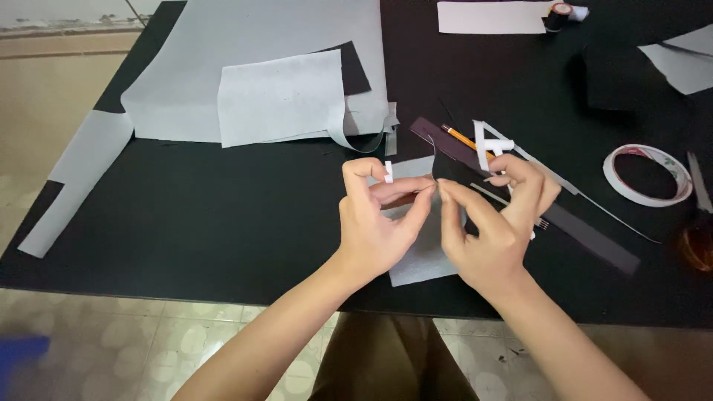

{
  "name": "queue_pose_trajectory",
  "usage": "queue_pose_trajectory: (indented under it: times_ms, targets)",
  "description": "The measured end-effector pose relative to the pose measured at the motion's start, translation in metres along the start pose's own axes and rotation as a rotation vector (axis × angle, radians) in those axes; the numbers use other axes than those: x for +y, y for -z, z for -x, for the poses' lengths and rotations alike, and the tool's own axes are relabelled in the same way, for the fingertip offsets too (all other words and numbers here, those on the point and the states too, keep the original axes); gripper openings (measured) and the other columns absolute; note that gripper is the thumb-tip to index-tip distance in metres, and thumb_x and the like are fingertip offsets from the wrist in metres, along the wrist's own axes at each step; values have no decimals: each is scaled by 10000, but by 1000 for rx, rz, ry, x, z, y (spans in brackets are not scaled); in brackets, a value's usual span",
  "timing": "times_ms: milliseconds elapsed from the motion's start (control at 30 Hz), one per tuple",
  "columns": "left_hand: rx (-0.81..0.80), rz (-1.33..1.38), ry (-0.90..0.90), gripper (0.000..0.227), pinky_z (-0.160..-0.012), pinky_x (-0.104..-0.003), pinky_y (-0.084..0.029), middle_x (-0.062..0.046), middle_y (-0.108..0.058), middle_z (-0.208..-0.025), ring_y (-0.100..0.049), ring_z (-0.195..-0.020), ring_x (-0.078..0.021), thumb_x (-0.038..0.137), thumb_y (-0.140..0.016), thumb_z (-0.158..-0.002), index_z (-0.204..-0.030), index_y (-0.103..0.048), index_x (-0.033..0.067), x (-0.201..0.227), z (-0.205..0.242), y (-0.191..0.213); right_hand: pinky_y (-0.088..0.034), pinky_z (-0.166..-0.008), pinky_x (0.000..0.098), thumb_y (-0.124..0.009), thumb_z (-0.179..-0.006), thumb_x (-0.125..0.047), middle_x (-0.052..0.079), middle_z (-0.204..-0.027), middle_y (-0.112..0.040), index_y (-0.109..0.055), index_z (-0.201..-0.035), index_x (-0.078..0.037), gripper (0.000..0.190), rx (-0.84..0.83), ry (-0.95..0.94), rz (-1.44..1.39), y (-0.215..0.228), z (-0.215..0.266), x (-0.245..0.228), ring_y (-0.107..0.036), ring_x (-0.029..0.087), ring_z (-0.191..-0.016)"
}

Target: Measuring and marking leather material with a ruler and pencil, followed by applying double-sided tape to the edges of the pieces.

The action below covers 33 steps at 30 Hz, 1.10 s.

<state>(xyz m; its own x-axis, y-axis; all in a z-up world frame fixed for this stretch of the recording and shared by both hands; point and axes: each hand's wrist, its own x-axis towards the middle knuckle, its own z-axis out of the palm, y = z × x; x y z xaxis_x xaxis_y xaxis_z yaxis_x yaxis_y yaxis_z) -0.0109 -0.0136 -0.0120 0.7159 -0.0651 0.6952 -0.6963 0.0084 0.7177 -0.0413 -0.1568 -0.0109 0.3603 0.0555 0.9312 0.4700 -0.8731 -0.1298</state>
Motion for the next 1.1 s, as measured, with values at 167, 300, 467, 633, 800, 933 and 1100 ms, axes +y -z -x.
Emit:
queue_pose_trajectory:
  times_ms: [167,300,467,633,800,933,1100]
  targets:
    - [-20,-71,-16,431,-775,-357,-646,-109,-785,-847,-790,-851,-238,-13,-727,-879,-995,-322,82,-3,0,2,-446,-912,458,-797,-876,51,136,-1094,-521,-792,-925,-104,163,-5,13,13,0,2,-2,-408,347,-1008]
    - [-20,-93,-17,469,-757,-343,-639,-104,-781,-819,-792,-799,-233,-17,-728,-856,-968,-289,105,-6,0,2,-433,-917,471,-820,-854,45,122,-1058,-535,-783,-890,-86,141,-16,37,25,1,0,-4,-416,339,-998]
    - [-17,-90,12,475,-794,-364,-631,-84,-770,-791,-790,-767,-233,-17,-736,-835,-984,-303,112,-3,-2,3,-435,-903,471,-794,-863,69,141,-1086,-509,-766,-886,-94,167,9,2,5,0,-2,-7,-415,360,-997]
    - [-2,-54,44,478,-798,-373,-624,-83,-764,-765,-785,-749,-223,-34,-725,-827,-984,-298,111,0,-8,6,-423,-863,422,-776,-898,57,113,-1095,-497,-769,-890,-107,164,7,-49,12,5,-5,-8,-405,322,-971]
    - [33,50,206,527,-797,-337,-631,-80,-762,-780,-771,-736,-198,-24,-753,-814,-1009,-283,118,-8,-10,12,-410,-960,432,-750,-912,120,145,-1193,-430,-759,-990,-39,178,-24,-333,-221,8,-2,5,-393,323,-1103]
    - [65,68,269,539,-773,-297,-624,-68,-753,-771,-726,-698,-144,-31,-744,-819,-1021,-270,128,-4,-16,16,-416,-942,429,-645,-987,111,202,-1218,-432,-714,-1068,5,150,-32,-548,-403,11,-2,13,-422,292,-1102]
    - [93,49,386,567,-696,-261,-617,-89,-778,-783,-681,-657,-107,-44,-733,-818,-1035,-241,137,1,-25,24,-481,-991,420,-567,-1020,48,141,-1228,-424,-658,-1143,14,156,56,-907,-641,10,-6,17,-455,236,-1140]
